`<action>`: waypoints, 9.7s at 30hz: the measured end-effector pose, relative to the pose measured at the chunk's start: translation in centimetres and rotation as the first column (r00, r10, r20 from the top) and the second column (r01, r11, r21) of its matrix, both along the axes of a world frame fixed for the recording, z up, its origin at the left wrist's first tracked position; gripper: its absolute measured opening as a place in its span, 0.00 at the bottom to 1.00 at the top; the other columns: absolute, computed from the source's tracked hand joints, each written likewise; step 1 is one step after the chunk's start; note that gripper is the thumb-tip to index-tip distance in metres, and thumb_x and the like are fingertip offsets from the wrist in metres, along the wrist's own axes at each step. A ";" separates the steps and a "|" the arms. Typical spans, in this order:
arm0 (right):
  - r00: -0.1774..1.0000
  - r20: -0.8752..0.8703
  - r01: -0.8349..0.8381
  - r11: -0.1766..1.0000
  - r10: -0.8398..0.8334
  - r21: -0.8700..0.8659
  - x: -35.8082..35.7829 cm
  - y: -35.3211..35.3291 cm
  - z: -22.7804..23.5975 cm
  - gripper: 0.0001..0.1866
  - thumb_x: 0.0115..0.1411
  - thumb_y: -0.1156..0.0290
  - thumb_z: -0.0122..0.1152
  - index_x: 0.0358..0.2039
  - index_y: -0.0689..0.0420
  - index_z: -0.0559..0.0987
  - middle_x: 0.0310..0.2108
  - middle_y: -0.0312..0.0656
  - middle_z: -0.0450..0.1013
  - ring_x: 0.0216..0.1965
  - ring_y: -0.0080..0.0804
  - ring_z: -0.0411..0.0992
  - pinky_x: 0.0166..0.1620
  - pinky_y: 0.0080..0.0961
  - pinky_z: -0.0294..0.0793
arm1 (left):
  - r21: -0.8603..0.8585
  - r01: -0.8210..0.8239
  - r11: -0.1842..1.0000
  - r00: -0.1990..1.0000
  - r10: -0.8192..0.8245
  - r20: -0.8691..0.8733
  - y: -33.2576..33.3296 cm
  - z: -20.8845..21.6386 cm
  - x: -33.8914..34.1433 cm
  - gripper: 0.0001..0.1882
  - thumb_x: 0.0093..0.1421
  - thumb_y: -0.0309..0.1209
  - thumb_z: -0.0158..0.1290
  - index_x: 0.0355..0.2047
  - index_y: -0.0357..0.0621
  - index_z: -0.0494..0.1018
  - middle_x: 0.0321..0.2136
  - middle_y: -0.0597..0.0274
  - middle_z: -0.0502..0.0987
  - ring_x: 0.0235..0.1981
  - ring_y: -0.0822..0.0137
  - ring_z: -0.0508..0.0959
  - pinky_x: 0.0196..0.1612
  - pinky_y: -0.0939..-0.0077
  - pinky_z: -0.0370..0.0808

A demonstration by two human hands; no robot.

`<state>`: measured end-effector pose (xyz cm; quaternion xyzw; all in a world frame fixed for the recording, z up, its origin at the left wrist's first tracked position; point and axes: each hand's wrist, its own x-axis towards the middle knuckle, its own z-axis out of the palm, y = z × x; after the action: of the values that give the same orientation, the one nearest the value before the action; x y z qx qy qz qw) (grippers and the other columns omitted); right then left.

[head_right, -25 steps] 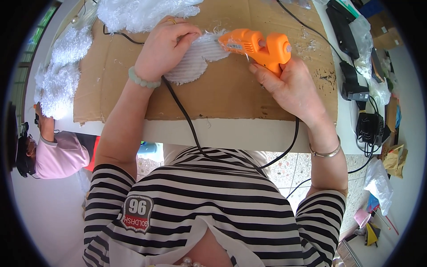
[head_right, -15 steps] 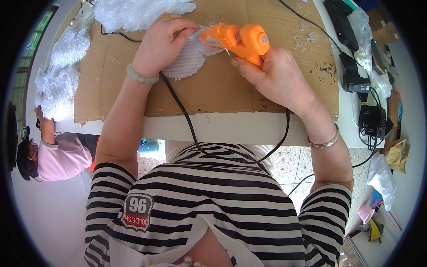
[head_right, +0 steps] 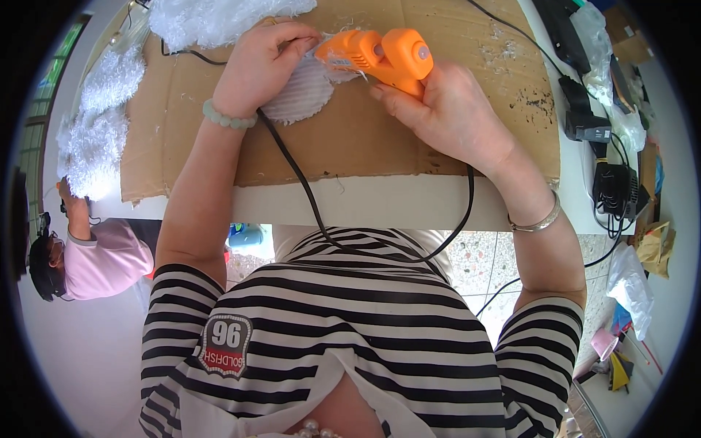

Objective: Apply hot glue to cloud-shaped cutouts and attach white synthetic fiber to create fluffy decorations.

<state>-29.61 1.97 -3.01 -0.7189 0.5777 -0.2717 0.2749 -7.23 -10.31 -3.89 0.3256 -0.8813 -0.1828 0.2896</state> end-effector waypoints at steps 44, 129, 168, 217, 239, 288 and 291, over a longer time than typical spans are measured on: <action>0.790 0.583 0.183 0.981 -0.189 0.070 -4.8 1.1 1.8 0.15 0.60 0.66 0.54 0.41 0.64 0.74 0.37 0.40 0.73 0.30 0.20 0.69 0.37 0.20 0.67 | -0.311 0.199 0.929 0.980 -0.190 0.058 2.2 1.3 -0.4 0.04 0.43 0.24 0.53 0.21 0.45 0.77 0.20 0.64 0.74 0.31 0.61 0.73 0.45 0.67 0.68; 0.819 0.496 -0.117 0.930 0.288 -0.347 2.7 -2.0 0.8 0.11 0.63 0.71 0.53 0.44 0.62 0.75 0.30 0.28 0.69 0.25 0.13 0.59 0.29 0.13 0.60 | -0.170 -0.223 0.960 0.970 0.202 -0.137 12.3 1.5 6.4 0.03 0.56 0.24 0.52 0.27 0.39 0.70 0.21 0.59 0.74 0.28 0.56 0.74 0.47 0.58 0.71; 0.976 0.065 -0.201 0.973 0.209 -0.108 3.9 -3.5 0.4 0.15 0.62 0.61 0.57 0.32 0.62 0.77 0.17 0.28 0.65 0.18 0.13 0.59 0.22 0.15 0.59 | -0.331 -0.122 0.936 0.976 0.174 0.130 12.6 -0.4 4.6 0.19 0.50 0.39 0.58 0.38 0.42 0.72 0.43 0.57 0.77 0.49 0.56 0.73 0.53 0.52 0.65; 0.975 0.087 -0.217 0.967 0.206 0.133 3.4 -3.5 1.9 0.10 0.61 0.65 0.56 0.34 0.60 0.74 0.20 0.29 0.67 0.19 0.14 0.60 0.22 0.16 0.60 | -0.299 -0.094 0.950 0.989 0.125 0.085 12.2 -0.1 4.5 0.19 0.43 0.32 0.62 0.37 0.41 0.73 0.41 0.58 0.78 0.44 0.55 0.71 0.52 0.58 0.66; 0.978 0.064 -0.209 0.928 0.199 0.308 2.9 -3.2 3.1 0.12 0.61 0.64 0.56 0.38 0.61 0.74 0.25 0.31 0.71 0.26 0.15 0.65 0.30 0.16 0.64 | -0.338 -0.113 0.934 0.987 0.143 0.066 12.1 -0.2 4.4 0.18 0.41 0.35 0.62 0.32 0.41 0.74 0.37 0.60 0.78 0.40 0.58 0.72 0.51 0.59 0.65; 0.939 -0.060 -0.340 0.940 0.339 -0.019 2.0 -3.3 3.0 0.13 0.60 0.61 0.57 0.30 0.60 0.73 0.18 0.30 0.66 0.18 0.16 0.61 0.21 0.18 0.61 | -0.405 -0.135 0.904 0.979 0.185 0.086 12.1 0.2 4.1 0.17 0.41 0.36 0.63 0.29 0.41 0.74 0.34 0.63 0.78 0.40 0.58 0.72 0.47 0.60 0.67; 0.950 -0.052 -0.301 0.947 0.308 0.110 1.9 -3.3 4.1 0.13 0.61 0.61 0.56 0.30 0.60 0.74 0.20 0.31 0.67 0.19 0.16 0.61 0.22 0.18 0.61 | -0.399 -0.134 0.907 0.979 0.184 0.089 12.1 0.1 4.1 0.17 0.41 0.36 0.63 0.30 0.41 0.74 0.35 0.63 0.78 0.39 0.58 0.72 0.47 0.60 0.67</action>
<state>-27.70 -1.33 1.09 -0.7934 0.4820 -0.1716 0.3296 -3.09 1.81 -3.77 0.3427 -0.8869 0.0417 0.3070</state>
